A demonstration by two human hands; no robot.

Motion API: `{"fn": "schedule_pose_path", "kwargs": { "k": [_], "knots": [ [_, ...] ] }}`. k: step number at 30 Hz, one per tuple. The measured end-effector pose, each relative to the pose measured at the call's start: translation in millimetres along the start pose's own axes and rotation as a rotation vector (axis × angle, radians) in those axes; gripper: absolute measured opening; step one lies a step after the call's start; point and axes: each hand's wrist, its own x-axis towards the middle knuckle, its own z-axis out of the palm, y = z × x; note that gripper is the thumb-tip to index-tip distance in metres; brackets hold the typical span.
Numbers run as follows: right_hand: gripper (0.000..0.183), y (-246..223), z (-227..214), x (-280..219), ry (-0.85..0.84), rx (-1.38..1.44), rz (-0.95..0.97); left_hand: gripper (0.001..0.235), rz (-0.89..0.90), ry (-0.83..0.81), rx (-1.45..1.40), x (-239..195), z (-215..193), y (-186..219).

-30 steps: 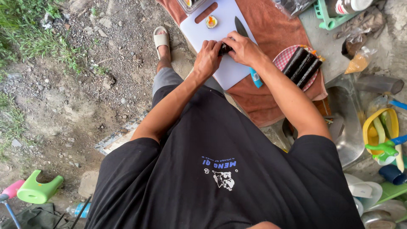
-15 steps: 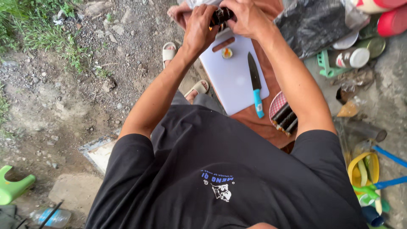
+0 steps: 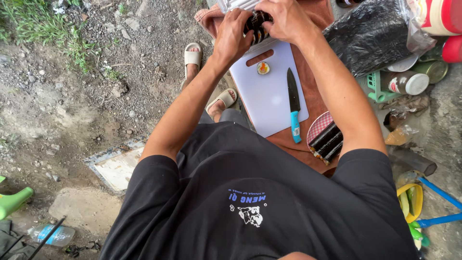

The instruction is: The person prepares sushi rolls by hand, using a knife to slice a roll on a cutting board and then placing the pieces into a plastic container.

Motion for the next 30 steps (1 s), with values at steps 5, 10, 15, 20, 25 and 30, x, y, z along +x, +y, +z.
{"fn": "schedule_pose_path", "kwargs": {
  "k": [5, 10, 15, 20, 25, 30],
  "knots": [
    [0.034, 2, -6, -1, 0.024, -0.038, -0.039, 0.041, 0.028, 0.012, 0.027, 3, 4, -1],
    [0.034, 3, -5, -1, 0.020, -0.037, 0.007, 0.045, 0.035, 0.040, 0.017, 2, 4, 0],
    [0.040, 11, -1, -3, 0.033, -0.034, 0.034, 0.041, 0.001, 0.055, 0.051, 4, 6, 4],
    [0.032, 24, 8, -9, 0.014, -0.085, 0.022, 0.035, 0.034, 0.067, 0.070, 4, 7, 1],
    [0.027, 29, 9, -8, -0.042, -0.051, 0.116, 0.032, 0.030, 0.055, 0.037, 5, 3, 3],
    [0.037, 23, 1, -5, 0.009, -0.111, -0.051, 0.032, 0.001, 0.110, 0.045, 3, 8, 3]
  ]
}}
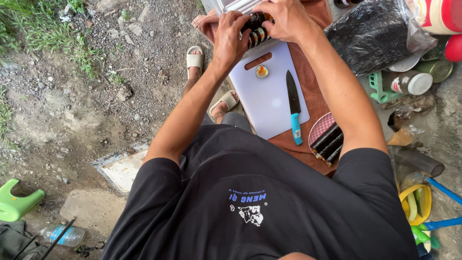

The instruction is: The person prepares sushi rolls by hand, using a knife to slice a roll on a cutting board and then placing the pieces into a plastic container.

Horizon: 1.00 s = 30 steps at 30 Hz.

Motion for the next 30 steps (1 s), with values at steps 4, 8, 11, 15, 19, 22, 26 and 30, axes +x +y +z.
{"fn": "schedule_pose_path", "kwargs": {
  "k": [4, 8, 11, 15, 19, 22, 26, 30],
  "knots": [
    [0.036, -3, 1, -2, 0.058, -0.026, 0.011, 0.034, 0.013, 0.042, 0.057, -2, 2, -1],
    [0.029, -5, 4, -8, 0.049, 0.019, 0.090, 0.033, -0.001, 0.031, 0.057, -4, -1, 4],
    [0.020, -6, -4, -14, 0.079, 0.023, 0.102, 0.028, -0.012, 0.066, 0.022, -9, -7, 12],
    [0.018, -16, -14, -33, 0.070, 0.046, 0.090, 0.021, -0.015, -0.055, 0.077, -22, -15, 25],
    [0.021, -31, -9, -39, 0.073, 0.015, 0.047, 0.026, 0.057, -0.046, 0.092, -25, -13, 33],
    [0.025, -35, -5, -40, 0.086, 0.040, 0.040, 0.026, -0.004, -0.107, 0.096, -27, -8, 36],
    [0.018, -34, -4, -44, 0.079, 0.037, 0.048, 0.022, -0.019, -0.142, 0.071, -31, -6, 33],
    [0.019, -37, -9, -42, 0.062, 0.088, 0.058, 0.040, 0.023, -0.095, 0.120, -29, -5, 30]
  ]
}}
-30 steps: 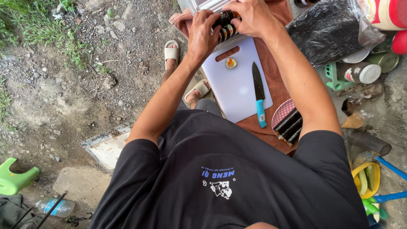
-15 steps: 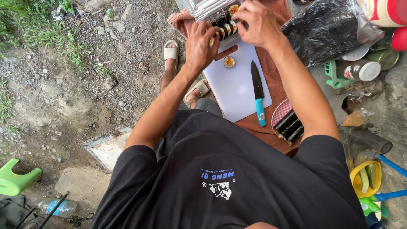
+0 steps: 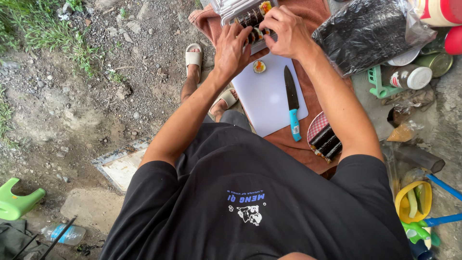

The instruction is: The person prepares sushi rolls by hand, using a knife to slice a roll on a cutting board and then placing the pieces into a plastic container.

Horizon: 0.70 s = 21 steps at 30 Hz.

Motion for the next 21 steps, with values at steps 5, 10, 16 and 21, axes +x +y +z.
{"fn": "schedule_pose_path", "kwargs": {
  "k": [5, 10, 16, 21],
  "knots": [
    [0.018, 0, 1, 1, -0.006, 0.026, 0.029, 0.032, -0.052, -0.076, 0.006, 0, 1, 1],
    [0.013, 17, 10, 2, -0.015, 0.043, 0.054, 0.028, -0.025, -0.054, -0.033, 2, 6, -11],
    [0.031, 29, 13, 21, 0.052, -0.043, 0.017, 0.026, 0.019, 0.038, 0.052, 31, 1, -24],
    [0.015, 35, 5, 27, 0.019, -0.196, -0.004, 0.024, 0.015, -0.006, 0.075, 43, 5, -23]
  ]
}}
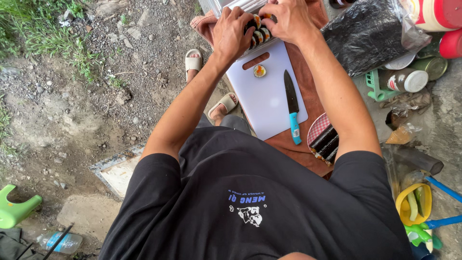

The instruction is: The person prepares sushi rolls by hand, using a knife to slice a roll on a cutting board and then placing the pieces into a plastic container.

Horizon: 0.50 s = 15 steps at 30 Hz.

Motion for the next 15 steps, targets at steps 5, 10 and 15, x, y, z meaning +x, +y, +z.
{"fn": "schedule_pose_path", "kwargs": {
  "k": [5, 10, 15],
  "knots": [
    [0.027, -5, -7, 5, -0.032, 0.056, 0.012, 0.028, 0.020, -0.035, 0.003, 5, 3, 1],
    [0.030, 0, -7, 11, -0.053, 0.080, -0.003, 0.034, -0.061, -0.057, 0.008, 3, 4, 3],
    [0.020, 3, 1, 10, -0.079, 0.001, 0.020, 0.035, -0.088, -0.078, 0.008, -9, -11, -4]
  ]
}}
